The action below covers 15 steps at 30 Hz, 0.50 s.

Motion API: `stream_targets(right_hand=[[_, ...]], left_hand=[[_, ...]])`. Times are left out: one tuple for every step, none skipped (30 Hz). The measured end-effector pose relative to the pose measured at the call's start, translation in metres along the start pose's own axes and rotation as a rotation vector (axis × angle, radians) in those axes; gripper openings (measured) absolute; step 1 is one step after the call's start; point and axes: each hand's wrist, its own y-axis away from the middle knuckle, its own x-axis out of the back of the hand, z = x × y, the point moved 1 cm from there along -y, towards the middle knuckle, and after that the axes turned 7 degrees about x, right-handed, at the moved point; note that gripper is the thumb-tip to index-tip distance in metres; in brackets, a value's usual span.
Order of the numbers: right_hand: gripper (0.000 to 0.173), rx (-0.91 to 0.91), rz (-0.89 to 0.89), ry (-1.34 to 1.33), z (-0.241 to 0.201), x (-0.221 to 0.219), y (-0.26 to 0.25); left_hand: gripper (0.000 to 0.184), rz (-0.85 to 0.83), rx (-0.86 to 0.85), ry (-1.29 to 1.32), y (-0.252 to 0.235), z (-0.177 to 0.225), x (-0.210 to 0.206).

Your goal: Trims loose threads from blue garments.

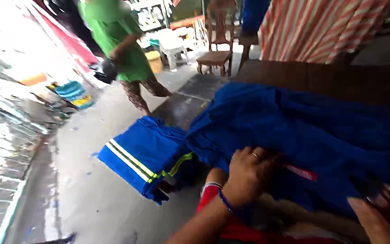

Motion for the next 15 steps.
stream_targets(right_hand=[[0.025, 0.009, -0.004, 0.04, -0.001, 0.0, -0.003], [0.024, 0.026, -0.002, 0.074, 0.001, -0.001, -0.004], [0.022, 0.043, 0.008, 0.093, 0.003, -0.001, -0.004], [0.022, 0.051, -0.002, 0.101, 0.006, -0.001, -0.003], [0.022, 0.054, -0.027, 0.099, 0.009, -0.001, -0.003], [0.022, 0.051, -0.057, 0.099, 0.012, -0.001, -0.003], [0.022, 0.043, -0.089, 0.115, 0.015, -0.002, -0.002], [0.023, 0.038, -0.118, 0.144, 0.018, -0.003, -0.001], [0.024, 0.037, -0.143, 0.18, 0.021, -0.005, 0.0], [0.025, 0.038, -0.166, 0.218, 0.023, -0.008, 0.001], [0.025, 0.043, -0.19, 0.255, 0.024, -0.011, 0.002], [0.026, 0.05, -0.212, 0.277, 0.025, -0.012, 0.003], [0.026, 0.061, -0.221, 0.293, 0.027, -0.014, 0.002], [0.025, 0.074, -0.218, 0.298, 0.028, -0.015, 0.001], [0.024, 0.086, -0.202, 0.285, 0.03, -0.016, 0.0]], left_hand=[[0.012, 0.004, -0.012, -0.005, 0.003, -0.004, -0.005], [0.012, 0.008, -0.024, 0.015, 0.008, -0.009, -0.009], [0.012, 0.014, -0.035, 0.04, 0.014, -0.012, -0.013], [0.011, 0.025, -0.041, 0.066, 0.02, -0.014, -0.015], [0.01, 0.04, -0.043, 0.094, 0.025, -0.015, -0.016], [0.009, 0.055, -0.043, 0.12, 0.028, -0.017, -0.018], [0.008, 0.074, -0.04, 0.142, 0.031, -0.018, -0.02], [0.006, 0.094, -0.035, 0.17, 0.033, -0.019, -0.022], [0.005, 0.114, -0.028, 0.197, 0.035, -0.019, -0.024], [0.004, 0.132, -0.021, 0.224, 0.037, -0.02, -0.025], [0.004, 0.15, -0.014, 0.254, 0.038, -0.021, -0.025], [0.004, 0.167, -0.009, 0.291, 0.039, -0.022, -0.025], [0.005, 0.179, -0.007, 0.327, 0.04, -0.023, -0.025], [0.006, 0.19, -0.008, 0.365, 0.04, -0.025, -0.024], [0.008, 0.193, -0.01, 0.408, 0.042, -0.027, -0.023]])
